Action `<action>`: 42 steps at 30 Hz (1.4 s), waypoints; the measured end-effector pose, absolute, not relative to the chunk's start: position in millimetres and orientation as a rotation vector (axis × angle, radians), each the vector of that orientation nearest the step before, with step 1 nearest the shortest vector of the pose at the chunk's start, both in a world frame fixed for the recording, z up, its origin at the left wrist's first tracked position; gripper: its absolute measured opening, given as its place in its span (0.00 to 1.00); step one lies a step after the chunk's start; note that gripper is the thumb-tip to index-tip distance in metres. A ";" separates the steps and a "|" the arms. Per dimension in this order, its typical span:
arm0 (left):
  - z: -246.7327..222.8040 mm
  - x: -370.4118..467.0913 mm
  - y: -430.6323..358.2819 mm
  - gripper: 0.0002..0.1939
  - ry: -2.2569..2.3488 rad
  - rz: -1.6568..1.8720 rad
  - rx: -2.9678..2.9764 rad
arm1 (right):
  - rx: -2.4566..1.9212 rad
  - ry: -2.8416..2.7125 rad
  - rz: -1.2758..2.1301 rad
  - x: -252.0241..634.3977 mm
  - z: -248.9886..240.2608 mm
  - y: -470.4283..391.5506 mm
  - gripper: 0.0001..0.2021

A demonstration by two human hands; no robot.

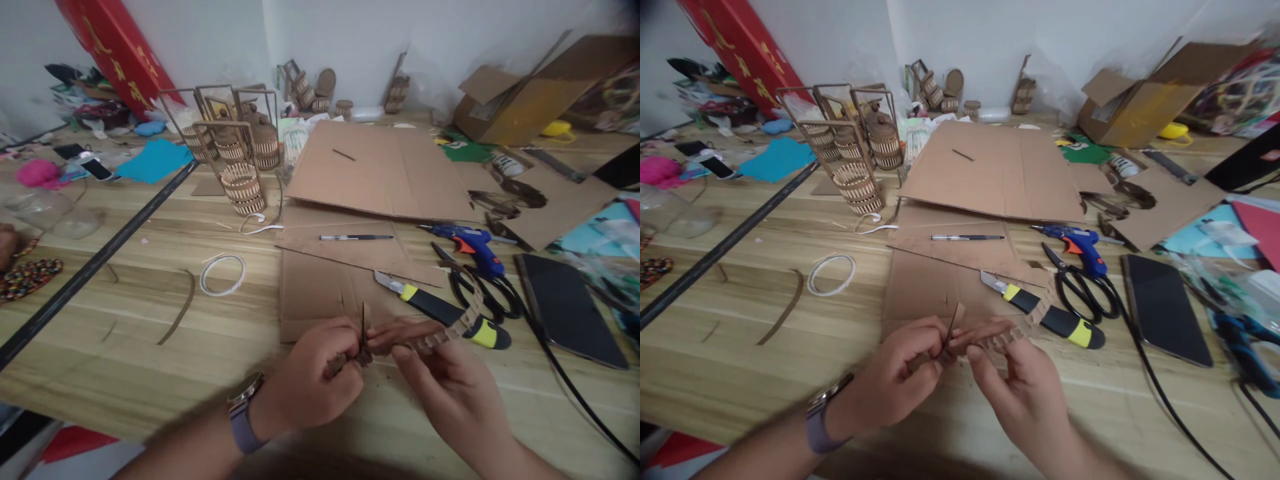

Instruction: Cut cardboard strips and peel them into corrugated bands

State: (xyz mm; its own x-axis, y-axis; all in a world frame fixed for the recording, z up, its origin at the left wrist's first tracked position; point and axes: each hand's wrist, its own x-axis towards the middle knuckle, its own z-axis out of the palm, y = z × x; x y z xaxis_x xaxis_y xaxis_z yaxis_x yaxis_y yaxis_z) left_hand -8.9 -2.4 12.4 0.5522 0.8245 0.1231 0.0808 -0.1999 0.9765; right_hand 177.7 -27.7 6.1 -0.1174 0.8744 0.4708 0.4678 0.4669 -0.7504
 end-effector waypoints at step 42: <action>6.1 -7.3 -2.0 0.09 0.921 0.763 1.555 | -0.985 -1.853 0.317 173.5 9.2 -27.5 0.07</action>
State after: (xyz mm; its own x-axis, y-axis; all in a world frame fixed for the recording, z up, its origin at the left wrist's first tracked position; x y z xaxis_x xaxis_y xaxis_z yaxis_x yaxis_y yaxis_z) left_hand -7.3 -2.0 6.1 0.4870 0.8734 -0.0084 0.1539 -0.0763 0.9851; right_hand 173.5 -27.5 9.2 -0.1959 0.7445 0.6383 0.4904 0.6380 -0.5937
